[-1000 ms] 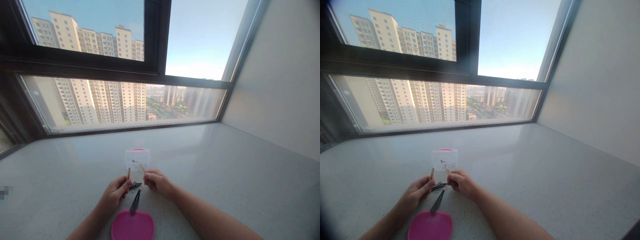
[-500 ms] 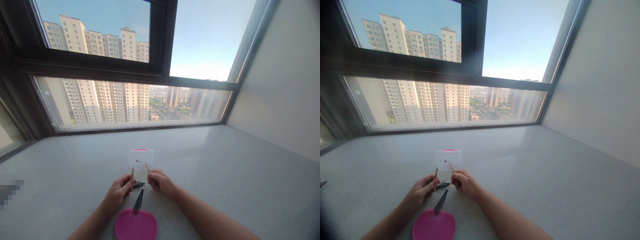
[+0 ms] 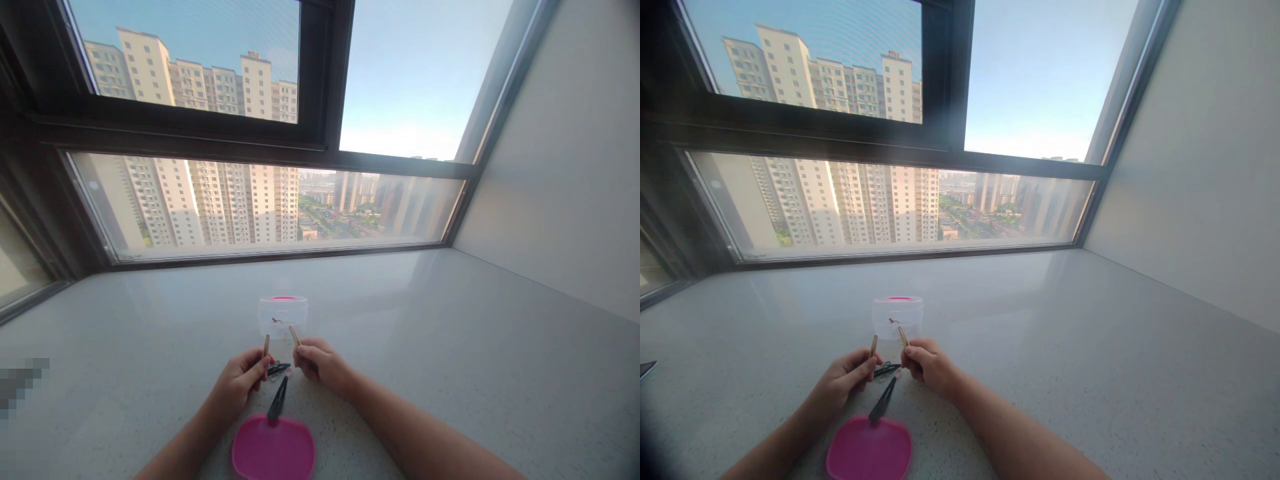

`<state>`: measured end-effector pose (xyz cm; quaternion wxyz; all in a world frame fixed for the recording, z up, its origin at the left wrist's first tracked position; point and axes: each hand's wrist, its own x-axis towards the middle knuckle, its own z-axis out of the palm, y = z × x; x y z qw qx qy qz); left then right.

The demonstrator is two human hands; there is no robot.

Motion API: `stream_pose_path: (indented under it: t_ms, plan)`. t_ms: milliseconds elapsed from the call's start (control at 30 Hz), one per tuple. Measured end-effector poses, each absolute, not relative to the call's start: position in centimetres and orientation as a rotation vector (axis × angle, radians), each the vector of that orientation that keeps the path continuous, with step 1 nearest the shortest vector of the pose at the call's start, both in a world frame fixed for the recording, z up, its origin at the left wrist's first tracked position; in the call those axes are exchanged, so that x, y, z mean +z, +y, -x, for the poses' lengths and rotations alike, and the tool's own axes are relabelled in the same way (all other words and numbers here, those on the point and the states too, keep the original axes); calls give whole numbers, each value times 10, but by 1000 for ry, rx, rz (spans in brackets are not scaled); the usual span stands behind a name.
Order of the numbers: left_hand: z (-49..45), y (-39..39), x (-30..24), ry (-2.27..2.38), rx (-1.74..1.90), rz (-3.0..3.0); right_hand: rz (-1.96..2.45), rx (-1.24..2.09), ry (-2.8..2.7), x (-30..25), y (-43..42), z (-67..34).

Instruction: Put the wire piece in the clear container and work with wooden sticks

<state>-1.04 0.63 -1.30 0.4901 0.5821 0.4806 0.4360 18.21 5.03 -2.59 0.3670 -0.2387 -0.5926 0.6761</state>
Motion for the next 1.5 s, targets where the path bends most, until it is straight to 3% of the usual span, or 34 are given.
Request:
stream_pose_path:
  t_ms: [1500]
  plan:
    - [8,-2,3,1271,969,-1469,680,1683,-1638,-19,44,-180]
